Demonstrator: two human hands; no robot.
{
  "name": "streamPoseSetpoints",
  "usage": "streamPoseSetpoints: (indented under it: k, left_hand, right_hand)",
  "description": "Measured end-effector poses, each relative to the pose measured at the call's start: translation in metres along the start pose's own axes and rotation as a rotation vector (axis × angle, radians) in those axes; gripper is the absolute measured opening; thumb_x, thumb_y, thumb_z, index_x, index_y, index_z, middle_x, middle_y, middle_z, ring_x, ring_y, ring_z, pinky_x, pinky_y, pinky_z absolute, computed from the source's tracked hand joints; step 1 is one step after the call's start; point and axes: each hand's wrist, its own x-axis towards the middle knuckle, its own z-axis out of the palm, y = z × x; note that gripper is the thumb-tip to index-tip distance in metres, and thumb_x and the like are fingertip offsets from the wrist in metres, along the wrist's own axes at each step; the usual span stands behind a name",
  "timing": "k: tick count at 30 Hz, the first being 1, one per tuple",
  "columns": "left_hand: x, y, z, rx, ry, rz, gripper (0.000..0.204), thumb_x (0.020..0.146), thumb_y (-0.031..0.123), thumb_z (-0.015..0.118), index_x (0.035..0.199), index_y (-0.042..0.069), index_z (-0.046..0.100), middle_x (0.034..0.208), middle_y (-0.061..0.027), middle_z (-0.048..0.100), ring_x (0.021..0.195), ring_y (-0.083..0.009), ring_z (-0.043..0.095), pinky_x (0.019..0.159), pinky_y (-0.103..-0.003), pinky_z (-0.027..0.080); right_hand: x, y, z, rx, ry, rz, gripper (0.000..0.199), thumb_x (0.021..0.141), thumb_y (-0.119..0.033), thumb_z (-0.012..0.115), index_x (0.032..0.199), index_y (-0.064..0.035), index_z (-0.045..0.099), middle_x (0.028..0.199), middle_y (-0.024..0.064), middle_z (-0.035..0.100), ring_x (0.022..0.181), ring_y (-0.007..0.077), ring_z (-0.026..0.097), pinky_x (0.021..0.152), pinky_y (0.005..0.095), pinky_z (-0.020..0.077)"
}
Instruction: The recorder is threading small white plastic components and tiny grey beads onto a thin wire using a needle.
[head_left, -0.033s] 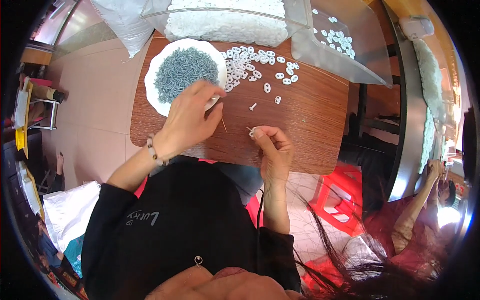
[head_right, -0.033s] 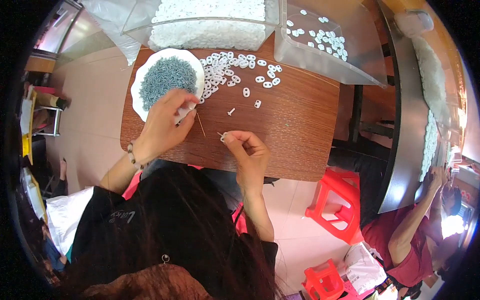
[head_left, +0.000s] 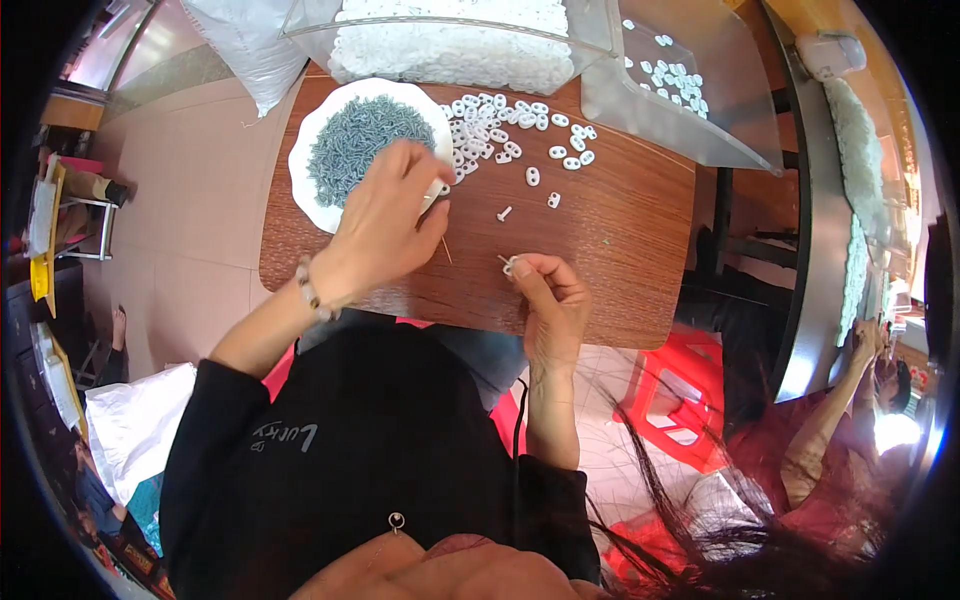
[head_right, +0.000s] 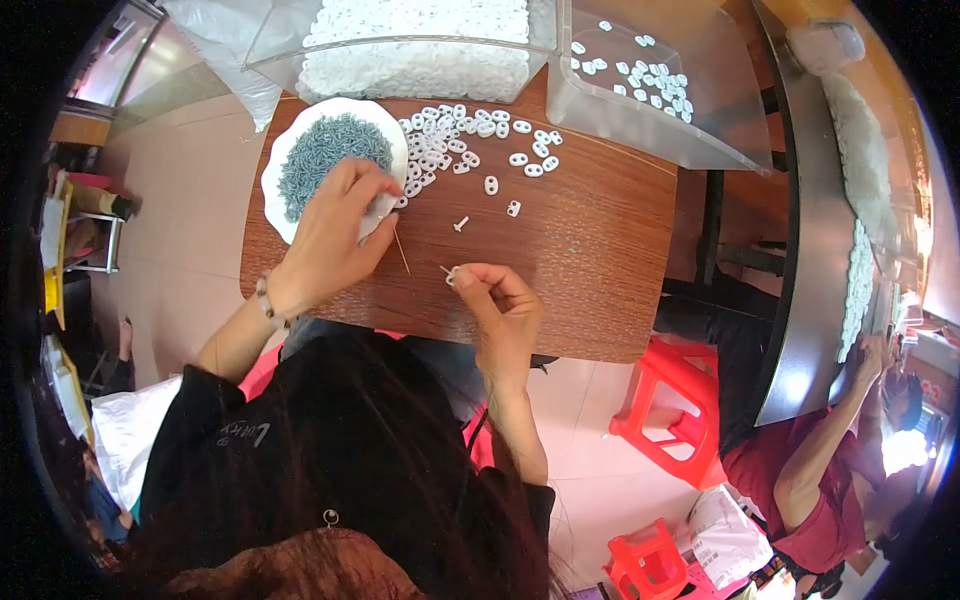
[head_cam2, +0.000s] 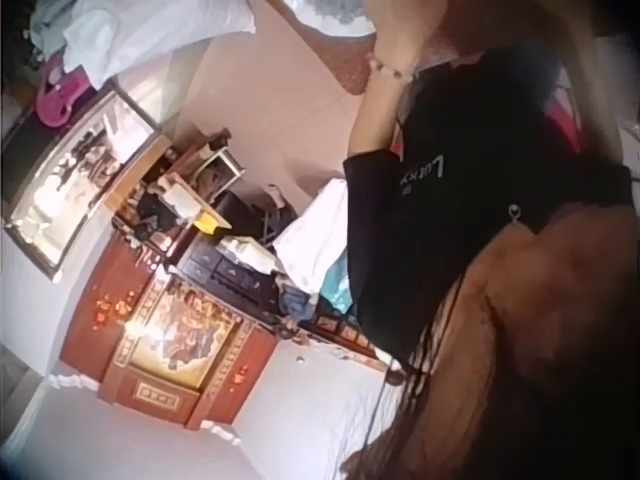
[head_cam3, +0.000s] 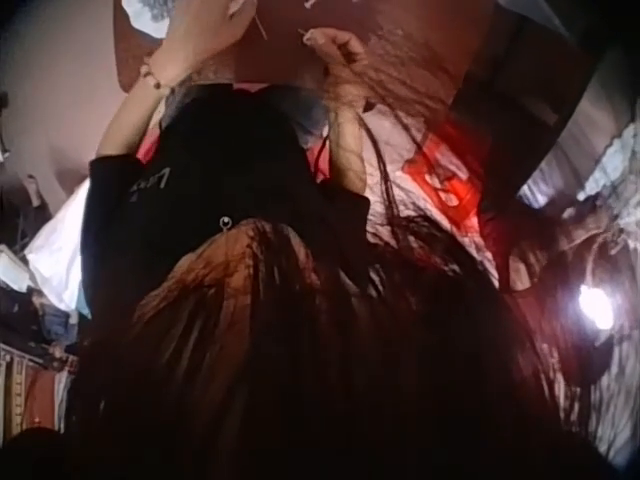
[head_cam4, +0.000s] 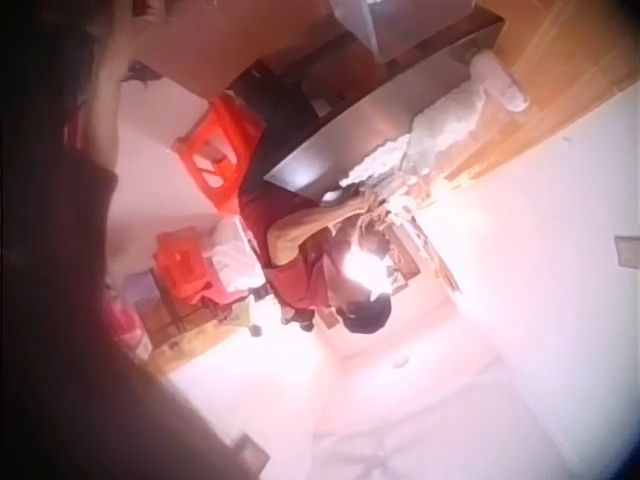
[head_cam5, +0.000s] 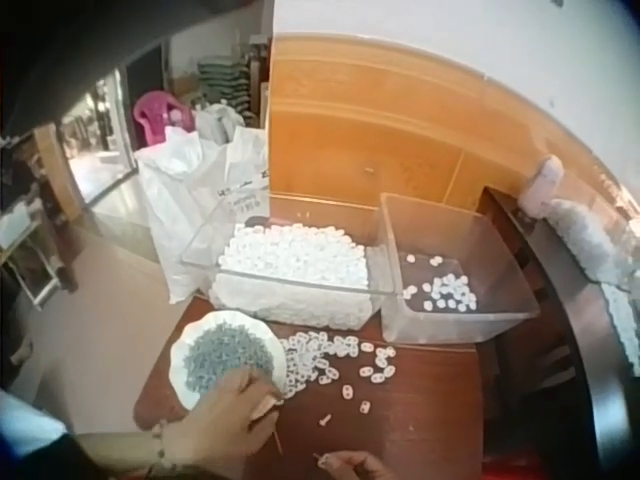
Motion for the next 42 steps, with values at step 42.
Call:
streamPoseSetpoints:
  k: [42]
  left_hand:
    - [0.014, 0.014, 0.02, -1.073, -0.481, -0.569, 0.023, 0.093, 0.021, 0.057, 0.094, 0.001, 0.066, 0.084, -0.0044, 0.068, 0.067, -0.007, 0.059, 0.058, -0.02, 0.046]
  right_hand:
    - [-0.017, -0.017, -0.01, 0.273, -0.003, -0.016, 0.008, 0.087, -0.005, 0.063, 0.092, 0.001, 0.062, 0.081, 0.0047, 0.062, 0.069, 0.0111, 0.055, 0.067, 0.0254, 0.0446]
